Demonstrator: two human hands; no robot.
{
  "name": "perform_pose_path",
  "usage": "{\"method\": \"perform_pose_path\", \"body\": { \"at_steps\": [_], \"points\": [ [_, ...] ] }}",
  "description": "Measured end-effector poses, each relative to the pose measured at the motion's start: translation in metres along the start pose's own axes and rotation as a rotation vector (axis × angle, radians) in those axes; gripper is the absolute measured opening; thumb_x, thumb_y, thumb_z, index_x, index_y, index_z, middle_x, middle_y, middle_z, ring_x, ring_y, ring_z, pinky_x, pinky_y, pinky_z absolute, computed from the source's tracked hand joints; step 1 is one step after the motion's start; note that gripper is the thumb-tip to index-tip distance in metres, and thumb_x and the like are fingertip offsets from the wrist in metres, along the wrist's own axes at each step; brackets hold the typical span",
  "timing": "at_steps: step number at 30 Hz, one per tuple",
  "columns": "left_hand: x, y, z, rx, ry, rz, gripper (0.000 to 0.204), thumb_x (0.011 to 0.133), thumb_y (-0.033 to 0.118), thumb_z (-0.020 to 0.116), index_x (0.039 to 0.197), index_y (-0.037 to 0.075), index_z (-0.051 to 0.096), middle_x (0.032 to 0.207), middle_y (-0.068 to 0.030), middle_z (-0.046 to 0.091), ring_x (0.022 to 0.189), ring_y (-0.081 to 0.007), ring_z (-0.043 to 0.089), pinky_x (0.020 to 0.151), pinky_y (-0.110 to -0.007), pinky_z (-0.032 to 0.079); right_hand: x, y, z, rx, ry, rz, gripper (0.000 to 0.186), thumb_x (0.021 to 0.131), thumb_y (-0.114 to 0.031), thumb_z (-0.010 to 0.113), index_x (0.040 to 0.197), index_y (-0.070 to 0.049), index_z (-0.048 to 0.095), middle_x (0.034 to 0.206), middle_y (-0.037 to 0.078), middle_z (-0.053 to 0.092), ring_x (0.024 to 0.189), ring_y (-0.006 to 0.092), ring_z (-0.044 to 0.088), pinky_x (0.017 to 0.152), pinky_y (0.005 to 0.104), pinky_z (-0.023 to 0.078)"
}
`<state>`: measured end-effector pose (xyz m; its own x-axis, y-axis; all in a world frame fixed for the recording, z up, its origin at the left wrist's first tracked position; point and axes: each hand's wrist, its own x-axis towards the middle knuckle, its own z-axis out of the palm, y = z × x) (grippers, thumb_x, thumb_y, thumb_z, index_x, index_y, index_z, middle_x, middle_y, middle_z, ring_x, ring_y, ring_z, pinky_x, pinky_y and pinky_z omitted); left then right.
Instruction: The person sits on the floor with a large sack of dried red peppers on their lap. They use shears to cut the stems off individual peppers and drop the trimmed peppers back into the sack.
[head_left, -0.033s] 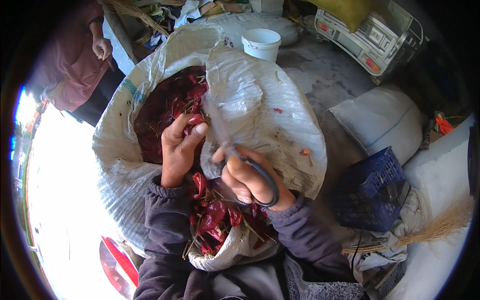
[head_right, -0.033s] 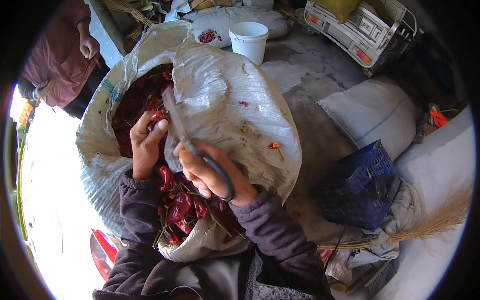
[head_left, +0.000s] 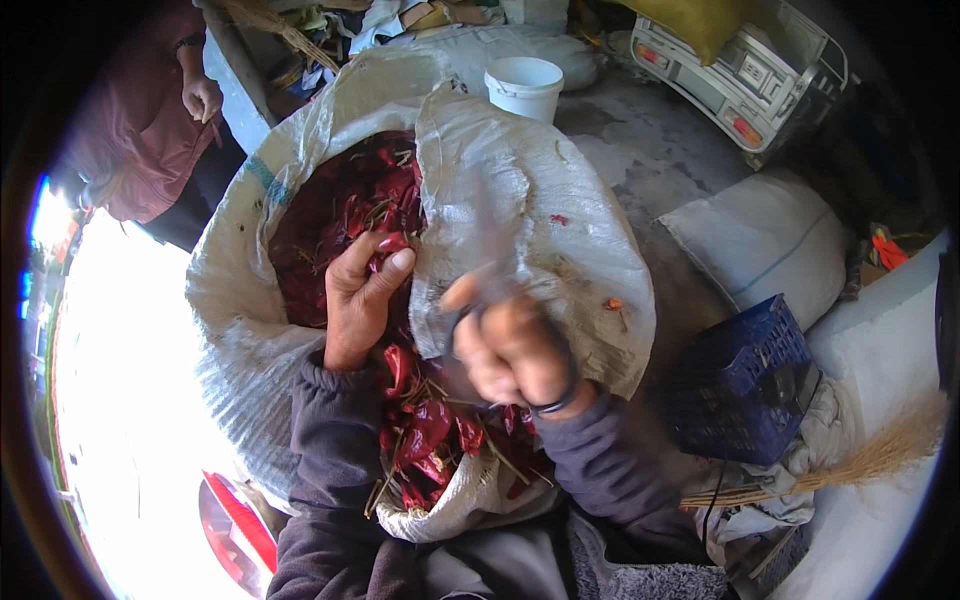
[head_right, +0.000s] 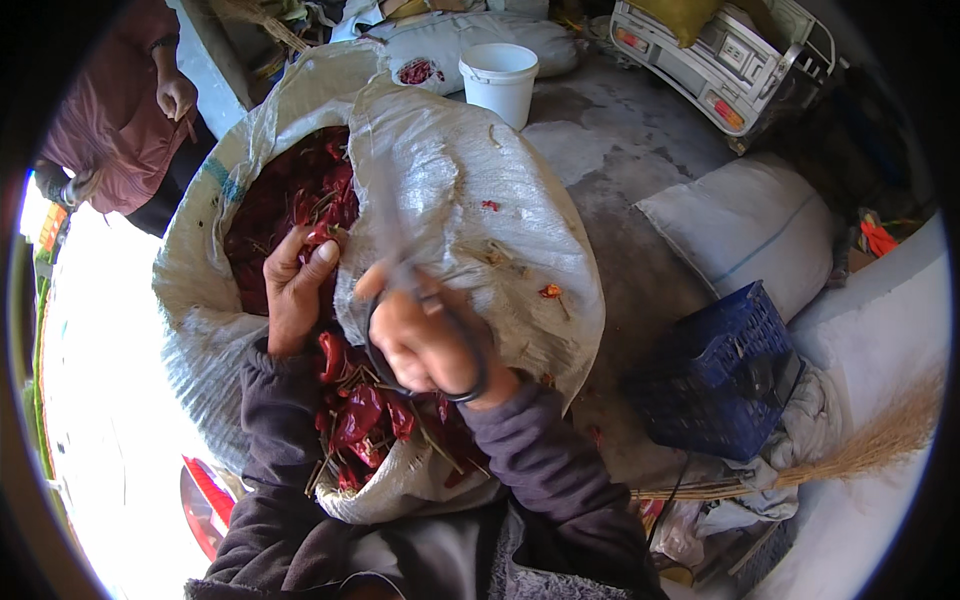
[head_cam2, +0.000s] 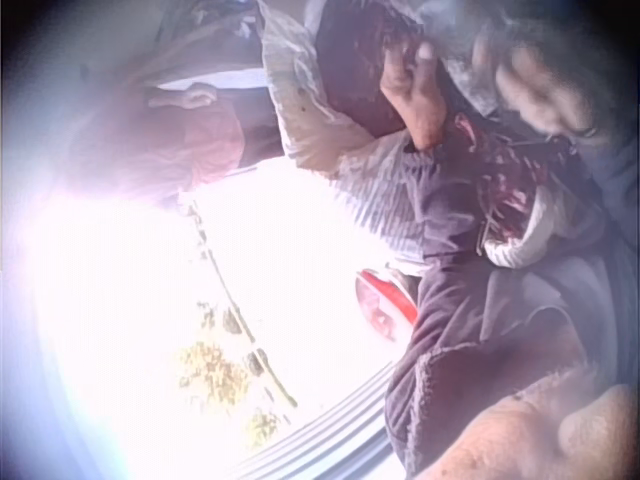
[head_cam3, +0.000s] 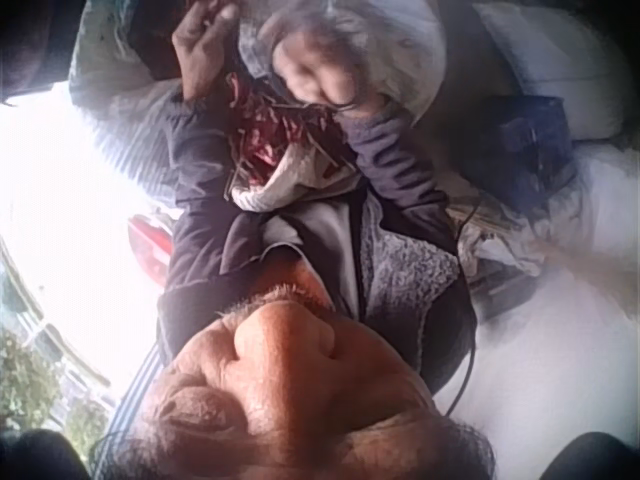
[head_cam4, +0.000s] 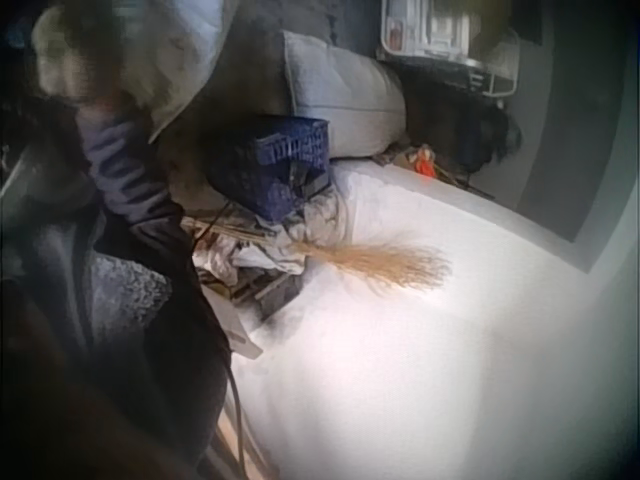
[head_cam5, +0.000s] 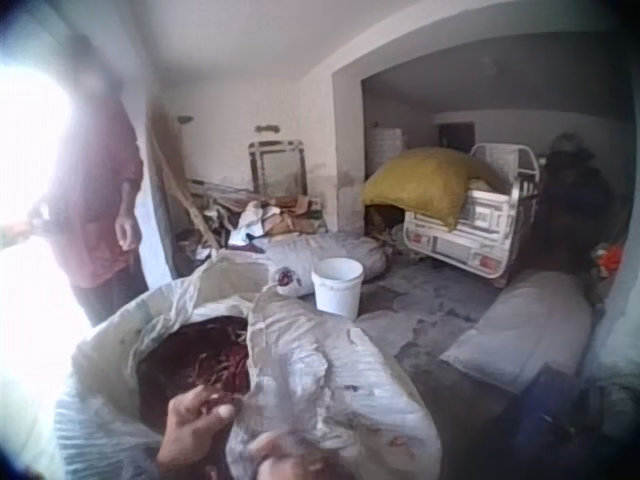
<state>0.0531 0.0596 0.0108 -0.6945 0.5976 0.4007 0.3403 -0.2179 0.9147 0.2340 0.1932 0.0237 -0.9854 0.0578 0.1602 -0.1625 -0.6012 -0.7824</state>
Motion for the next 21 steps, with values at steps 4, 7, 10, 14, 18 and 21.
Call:
{"method": "perform_pose_path", "body": {
  "at_steps": [4,7,10,14,18,21],
  "points": [
    [-0.006,-0.006,-0.011,-0.203,0.029,-0.108,0.020,0.102,0.018,0.070,0.110,0.000,0.071,0.088,0.0008,0.068,0.078,-0.0050,0.055,0.071,-0.022,0.043,-0.002,-0.067,-0.011,0.202,0.108,-0.500,0.078,0.097,-0.072,0.056,0.139,-0.006,0.049,0.075,0.001,0.054,0.052,0.0047,0.045,0.042,0.0211,0.036],
    [0.000,-0.012,-0.011,-0.305,-0.015,-0.083,0.025,0.102,0.019,0.069,0.121,0.002,0.068,0.090,-0.0002,0.067,0.078,-0.0053,0.055,0.071,-0.022,0.044,0.002,-0.067,-0.024,-0.076,0.211,-0.489,0.092,0.090,-0.082,0.055,0.142,-0.006,0.048,0.088,0.009,0.069,0.061,0.0090,0.058,0.051,0.0236,0.047],
    [0.001,-0.002,-0.003,-0.205,0.004,-0.085,0.028,0.103,0.019,0.067,0.127,0.005,0.064,0.090,0.0001,0.066,0.076,-0.0054,0.055,0.070,-0.021,0.043,-0.001,-0.041,-0.026,-0.472,0.191,-0.373,0.090,0.088,-0.067,0.072,0.145,-0.002,0.047,0.110,0.018,0.074,0.083,0.0193,0.070,0.071,0.0315,0.057],
    [0.003,-0.001,-0.008,-0.304,-0.012,-0.092,0.022,0.105,0.021,0.064,0.121,0.007,0.062,0.088,-0.0008,0.063,0.069,-0.0071,0.052,0.064,-0.022,0.041,-0.002,-0.031,-0.024,-1.149,0.182,-0.480,0.107,0.074,-0.060,0.090,0.148,0.004,0.047,0.124,0.021,0.070,0.102,0.0267,0.071,0.087,0.0372,0.058],
    [0.018,0.013,0.003,-0.365,-0.058,-0.097,0.020,0.105,0.025,0.063,0.114,0.007,0.063,0.087,-0.0027,0.063,0.066,-0.0080,0.051,0.059,-0.023,0.039,-0.004,-0.049,-0.007,-1.454,0.334,-0.288,0.108,0.066,-0.053,0.096,0.145,0.007,0.052,0.122,0.023,0.068,0.099,0.0267,0.069,0.086,0.0371,0.056],
    [0.044,0.023,0.015,-0.441,-0.266,-0.167,0.021,0.105,0.025,0.062,0.114,0.007,0.064,0.086,-0.0028,0.063,0.064,-0.0080,0.051,0.058,-0.023,0.040,0.004,-0.047,-0.023,-1.401,0.369,-0.363,0.105,0.068,-0.052,0.095,0.145,0.006,0.052,0.113,0.022,0.068,0.094,0.0308,0.069,0.082,0.0377,0.055]
  ]
}}
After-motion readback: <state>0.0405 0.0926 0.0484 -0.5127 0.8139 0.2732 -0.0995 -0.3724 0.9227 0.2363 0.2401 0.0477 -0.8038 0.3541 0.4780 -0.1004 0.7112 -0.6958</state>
